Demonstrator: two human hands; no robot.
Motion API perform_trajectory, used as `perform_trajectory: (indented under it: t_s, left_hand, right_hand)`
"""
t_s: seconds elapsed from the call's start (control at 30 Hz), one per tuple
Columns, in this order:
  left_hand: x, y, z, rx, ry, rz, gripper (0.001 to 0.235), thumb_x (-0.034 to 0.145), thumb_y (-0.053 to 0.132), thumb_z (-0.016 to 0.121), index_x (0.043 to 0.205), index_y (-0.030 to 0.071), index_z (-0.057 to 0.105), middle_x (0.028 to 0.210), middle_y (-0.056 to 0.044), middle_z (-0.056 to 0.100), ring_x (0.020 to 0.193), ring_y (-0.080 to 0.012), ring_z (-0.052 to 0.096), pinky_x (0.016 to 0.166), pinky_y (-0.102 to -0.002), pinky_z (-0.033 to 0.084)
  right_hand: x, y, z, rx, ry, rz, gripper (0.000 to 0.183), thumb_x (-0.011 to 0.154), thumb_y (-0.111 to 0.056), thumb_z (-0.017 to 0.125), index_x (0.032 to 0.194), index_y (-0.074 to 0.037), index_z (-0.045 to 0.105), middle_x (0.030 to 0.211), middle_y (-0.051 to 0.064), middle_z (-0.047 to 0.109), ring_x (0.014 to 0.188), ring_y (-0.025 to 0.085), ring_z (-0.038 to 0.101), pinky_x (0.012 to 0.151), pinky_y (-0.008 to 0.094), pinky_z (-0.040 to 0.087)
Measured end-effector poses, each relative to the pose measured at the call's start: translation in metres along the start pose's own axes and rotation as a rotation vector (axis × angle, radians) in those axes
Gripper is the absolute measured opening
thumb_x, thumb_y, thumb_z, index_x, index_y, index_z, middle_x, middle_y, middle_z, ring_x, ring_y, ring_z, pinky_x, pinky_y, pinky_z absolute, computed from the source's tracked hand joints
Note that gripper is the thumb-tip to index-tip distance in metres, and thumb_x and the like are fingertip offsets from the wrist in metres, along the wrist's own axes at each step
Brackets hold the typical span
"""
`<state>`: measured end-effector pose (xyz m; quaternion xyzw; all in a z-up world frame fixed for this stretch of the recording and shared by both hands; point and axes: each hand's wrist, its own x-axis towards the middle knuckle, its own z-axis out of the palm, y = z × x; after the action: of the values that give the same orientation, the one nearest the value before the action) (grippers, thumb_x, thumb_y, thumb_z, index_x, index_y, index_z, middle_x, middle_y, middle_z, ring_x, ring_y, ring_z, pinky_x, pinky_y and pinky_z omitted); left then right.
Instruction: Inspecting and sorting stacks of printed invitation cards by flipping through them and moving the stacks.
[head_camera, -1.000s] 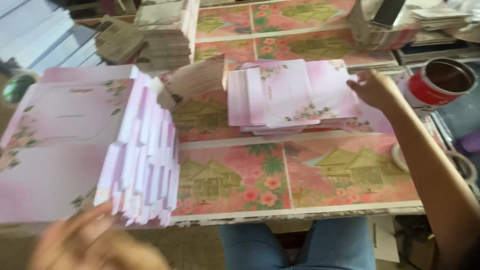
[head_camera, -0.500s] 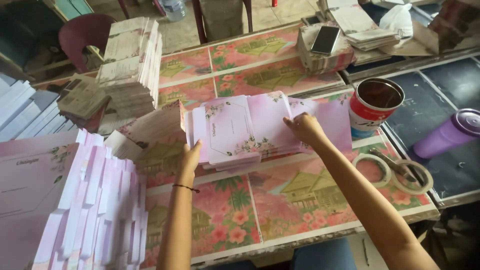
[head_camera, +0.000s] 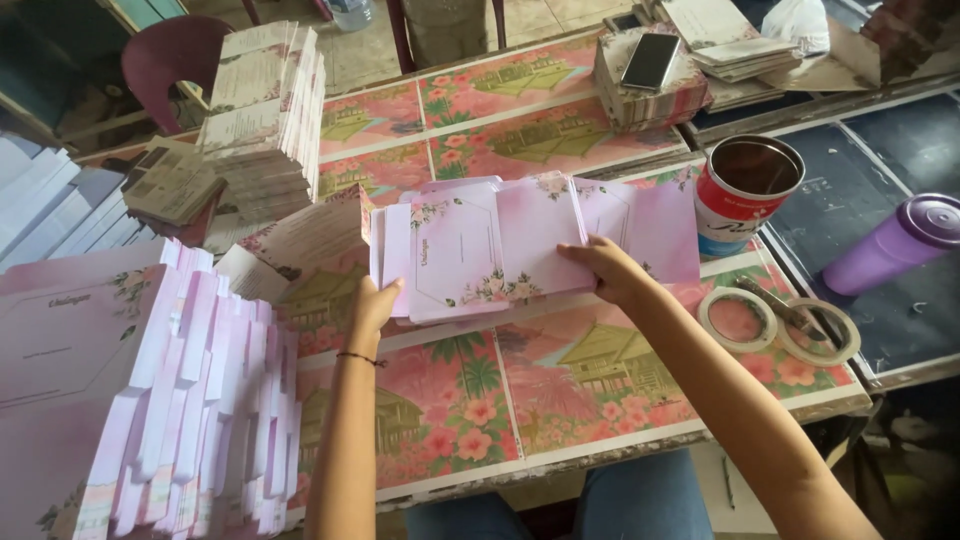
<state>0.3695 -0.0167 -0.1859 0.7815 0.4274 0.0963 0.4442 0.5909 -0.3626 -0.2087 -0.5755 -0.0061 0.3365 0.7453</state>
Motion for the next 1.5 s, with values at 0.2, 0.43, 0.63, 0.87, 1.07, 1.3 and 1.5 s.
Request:
perform_trajectory:
  t_s: [0.2,0.43,0.63,0.87,1.07,1.3,1.5]
  left_hand:
    - [-0.089,-0.013,-0.030,-0.084,-0.064,-0.056,0.088,0.086,0.044,0.086,0.150,-0.008,0.056,0.152,-0.033,0.059,0.152,-0.0461,0.048,0.123,-0.062,0.038]
    - [-0.158,-0.055,-0.004,-0.504,-0.140,-0.056,0.071,0.080,0.042,0.097,0.128,-0.003,0.071,0.115,-0.015,0.074,0.109,-0.0241,0.064,0.101,-0.045,0.054]
    - [-0.188,-0.051,0.005,-0.517,0.019,-0.041,0.067,0.067,0.035,0.105,0.116,0.002,0.072,0.101,-0.012,0.074,0.097,-0.0233,0.066,0.091,-0.042,0.054]
    - [-0.201,-0.082,-0.026,-0.778,-0.211,0.543,0.032,0.088,0.014,0.090,0.119,0.013,0.082,0.110,-0.004,0.085,0.100,-0.0233,0.083,0.087,-0.040,0.073]
    - [-0.237,-0.017,-0.068,-0.317,-0.190,0.712,0.046,0.097,0.041,0.074,0.123,0.004,0.075,0.120,-0.010,0.083,0.109,-0.0304,0.081,0.088,-0.045,0.067]
    - [-0.224,-0.123,-0.056,-0.133,-0.041,0.722,0.052,0.081,0.034,0.093,0.121,0.005,0.075,0.118,-0.012,0.082,0.115,-0.0344,0.078,0.094,-0.049,0.066]
    - [-0.221,-0.145,-0.051,-0.809,-0.390,0.610,0.052,0.118,0.054,0.045,0.127,0.007,0.066,0.137,-0.028,0.073,0.131,-0.0425,0.070,0.116,-0.061,0.054]
  right_hand:
    - [-0.081,0.018,0.001,0.069,0.064,0.041,0.042,0.087,-0.010,0.090,0.122,0.003,0.070,0.099,0.022,0.078,0.085,0.036,0.081,0.069,0.049,0.065]
    - [-0.178,0.056,0.001,-0.046,0.092,-0.022,0.069,0.085,-0.001,0.086,0.150,-0.010,0.064,0.118,0.018,0.072,0.105,0.033,0.069,0.085,0.049,0.060]
    - [-0.202,0.073,0.001,-0.102,0.119,-0.120,0.064,0.088,-0.002,0.083,0.150,-0.010,0.066,0.126,0.016,0.071,0.112,0.025,0.062,0.100,0.046,0.055]
    - [-0.192,0.103,-0.048,-0.153,-0.093,-0.313,0.071,0.087,-0.013,0.080,0.152,0.000,0.052,0.124,0.015,0.068,0.114,0.029,0.068,0.096,0.046,0.067]
    - [-0.213,0.094,-0.033,-0.203,-0.114,-0.484,0.079,0.087,-0.033,0.079,0.154,-0.001,0.050,0.153,0.015,0.060,0.117,0.023,0.068,0.099,0.037,0.056]
    - [-0.197,0.080,-0.043,-0.319,-0.214,-0.759,0.114,0.084,-0.052,0.080,0.171,-0.011,0.019,0.181,0.020,0.024,0.162,0.041,0.039,0.126,0.053,0.043]
    - [-0.200,0.051,-0.010,-0.268,-0.468,-0.869,0.115,0.096,-0.070,0.072,0.177,-0.017,0.009,0.173,0.022,0.040,0.164,0.038,0.039,0.137,0.057,0.034]
